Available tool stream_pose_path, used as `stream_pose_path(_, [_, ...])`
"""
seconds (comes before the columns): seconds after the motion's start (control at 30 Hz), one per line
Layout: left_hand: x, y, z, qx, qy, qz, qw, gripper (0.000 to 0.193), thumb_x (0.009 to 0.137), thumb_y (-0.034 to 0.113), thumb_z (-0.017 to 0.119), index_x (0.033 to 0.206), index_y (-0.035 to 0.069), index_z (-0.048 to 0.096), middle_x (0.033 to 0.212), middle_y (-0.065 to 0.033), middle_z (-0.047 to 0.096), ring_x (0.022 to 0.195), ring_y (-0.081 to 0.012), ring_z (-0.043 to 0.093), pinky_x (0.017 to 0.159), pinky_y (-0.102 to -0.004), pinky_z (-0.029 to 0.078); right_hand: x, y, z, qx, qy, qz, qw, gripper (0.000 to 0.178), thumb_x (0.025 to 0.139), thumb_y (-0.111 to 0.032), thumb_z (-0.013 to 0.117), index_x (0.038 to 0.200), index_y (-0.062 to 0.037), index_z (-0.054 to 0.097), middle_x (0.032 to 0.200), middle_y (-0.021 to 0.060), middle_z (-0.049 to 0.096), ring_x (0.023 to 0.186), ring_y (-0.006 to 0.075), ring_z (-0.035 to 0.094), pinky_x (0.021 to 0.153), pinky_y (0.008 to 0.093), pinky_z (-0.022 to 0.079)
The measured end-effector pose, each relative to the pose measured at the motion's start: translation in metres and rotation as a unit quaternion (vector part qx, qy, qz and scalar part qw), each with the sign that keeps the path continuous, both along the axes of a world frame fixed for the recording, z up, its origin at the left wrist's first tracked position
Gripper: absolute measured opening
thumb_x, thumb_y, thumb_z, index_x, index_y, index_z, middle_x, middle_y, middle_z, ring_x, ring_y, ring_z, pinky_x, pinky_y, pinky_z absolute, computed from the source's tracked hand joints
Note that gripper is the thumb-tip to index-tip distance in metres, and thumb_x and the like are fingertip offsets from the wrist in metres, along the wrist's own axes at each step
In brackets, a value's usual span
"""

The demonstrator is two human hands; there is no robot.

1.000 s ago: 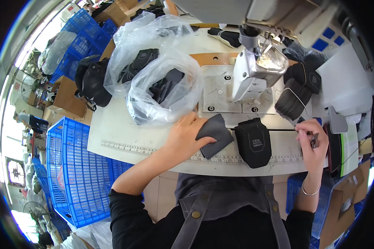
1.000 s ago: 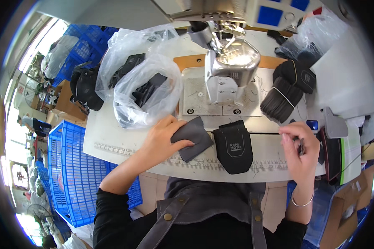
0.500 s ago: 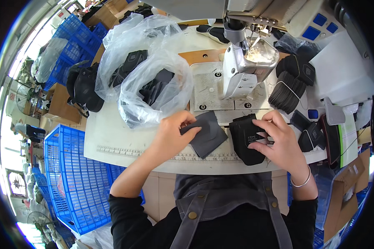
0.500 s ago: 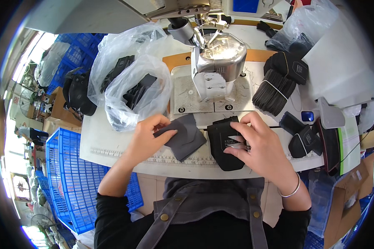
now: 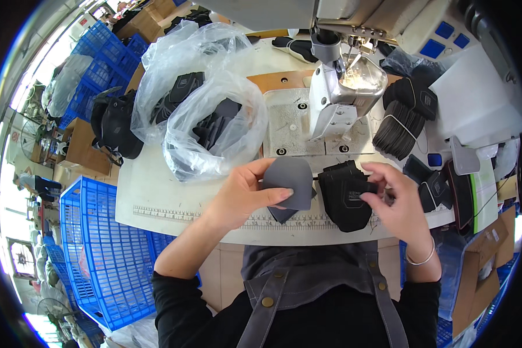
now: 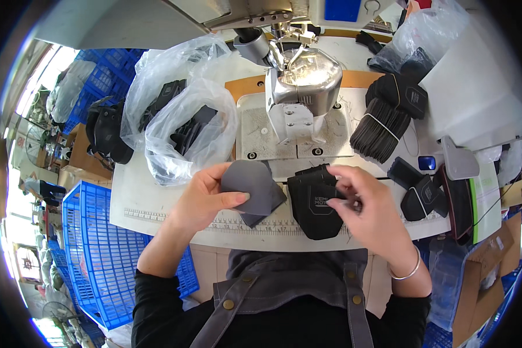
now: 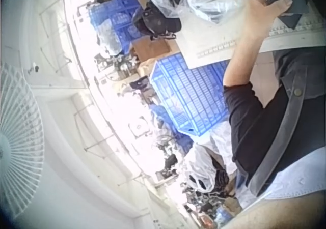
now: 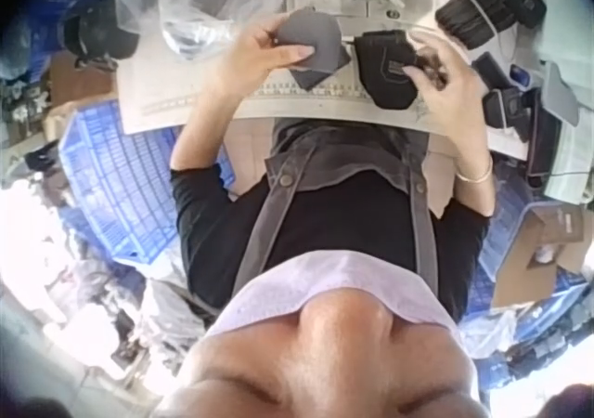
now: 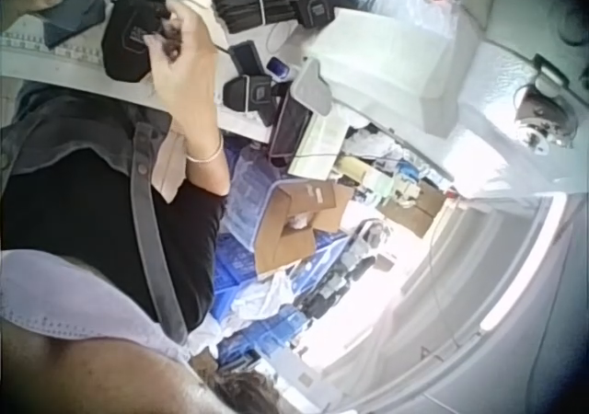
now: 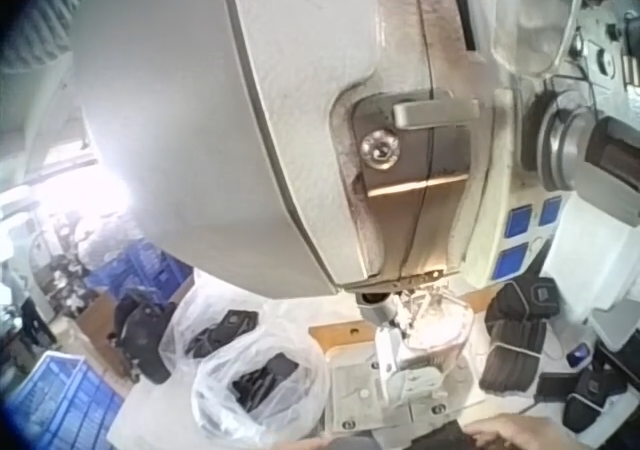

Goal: Stitching a black leather patch component using an industrial sewing machine.

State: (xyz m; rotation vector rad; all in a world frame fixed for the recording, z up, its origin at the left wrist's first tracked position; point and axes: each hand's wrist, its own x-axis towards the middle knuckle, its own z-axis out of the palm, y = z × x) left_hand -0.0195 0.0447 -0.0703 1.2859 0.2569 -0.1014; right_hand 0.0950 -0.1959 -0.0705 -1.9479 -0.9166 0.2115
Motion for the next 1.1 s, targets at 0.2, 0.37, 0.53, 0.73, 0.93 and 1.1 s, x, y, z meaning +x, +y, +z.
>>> stream_pose_path(0.2, [0.007, -0.023, 0.008, 0.052, -0.094, -0.045, 0.993, 0.034, 0.078, -0.008, 0.057, 0.110, -0.003, 0.052, 0.102, -0.0053, 0.057, 0.092, -0.0108, 0.055, 0.079, -0.0250, 0.046, 0.001, -0.011, 0.021, 0.190, 0.220, 0.083, 0.953, 0.013, 0.073, -0.001, 0.066, 0.085, -0.0013, 0.063, 0.071, 0.0007, 0.055, 0.057, 0.0023, 0.043, 0.049, 0.0179, 0.031])
stream_pose_path(0.37, [0.011, -0.042, 0.024, 0.051, -0.122, -0.102, 0.986, 0.032, 0.080, -0.008, 0.053, 0.112, -0.004, 0.051, 0.100, -0.0049, 0.057, 0.088, -0.0086, 0.054, 0.072, -0.0212, 0.044, -0.010, 0.017, 0.026, 0.162, 0.061, 0.084, 0.981, 0.013, 0.075, -0.001, 0.065, 0.087, -0.0022, 0.061, 0.071, 0.0006, 0.055, 0.056, 0.0012, 0.044, 0.048, 0.0170, 0.032])
stream_pose_path(0.53, [0.009, -0.038, 0.031, 0.090, -0.120, -0.125, 0.981, 0.031, 0.088, -0.004, 0.041, 0.118, -0.004, 0.046, 0.100, -0.0059, 0.056, 0.090, -0.0062, 0.051, 0.076, -0.0217, 0.044, -0.009, 0.015, 0.022, 0.193, 0.043, 0.026, 0.980, 0.019, 0.074, 0.001, 0.066, 0.089, -0.0023, 0.055, 0.066, -0.0017, 0.053, 0.053, -0.0013, 0.044, 0.044, 0.0147, 0.029])
stream_pose_path(0.73, [0.011, -0.040, 0.030, 0.088, -0.141, -0.088, 0.982, 0.033, 0.086, -0.003, 0.043, 0.119, -0.007, 0.043, 0.101, -0.0090, 0.058, 0.088, -0.0091, 0.056, 0.073, -0.0220, 0.045, -0.012, 0.012, 0.021, 0.253, 0.180, 0.023, 0.950, 0.017, 0.075, 0.001, 0.065, 0.086, -0.0019, 0.052, 0.067, -0.0011, 0.053, 0.053, -0.0002, 0.045, 0.044, 0.0146, 0.030])
stream_pose_path(0.93, [0.019, -0.029, 0.041, 0.298, -0.098, -0.082, 0.946, 0.027, 0.080, -0.002, 0.054, 0.107, -0.002, 0.053, 0.089, -0.0058, 0.060, 0.081, -0.0085, 0.057, 0.070, -0.0204, 0.045, -0.001, 0.002, 0.033, 0.141, 0.031, 0.120, 0.982, 0.016, 0.067, 0.006, 0.067, 0.078, -0.0044, 0.061, 0.075, 0.0015, 0.055, 0.056, 0.0048, 0.048, 0.044, 0.0177, 0.035])
stream_pose_path(1.1, [0.029, -0.025, 0.050, 0.423, -0.252, -0.134, 0.860, 0.026, 0.071, -0.005, 0.060, 0.096, -0.002, 0.059, 0.079, -0.0064, 0.059, 0.070, -0.0111, 0.055, 0.063, -0.0221, 0.042, -0.007, 0.018, 0.033, 0.173, 0.004, 0.158, 0.972, 0.017, 0.067, 0.004, 0.068, 0.079, -0.0057, 0.060, 0.089, 0.0040, 0.054, 0.058, 0.0059, 0.048, 0.044, 0.0183, 0.035])
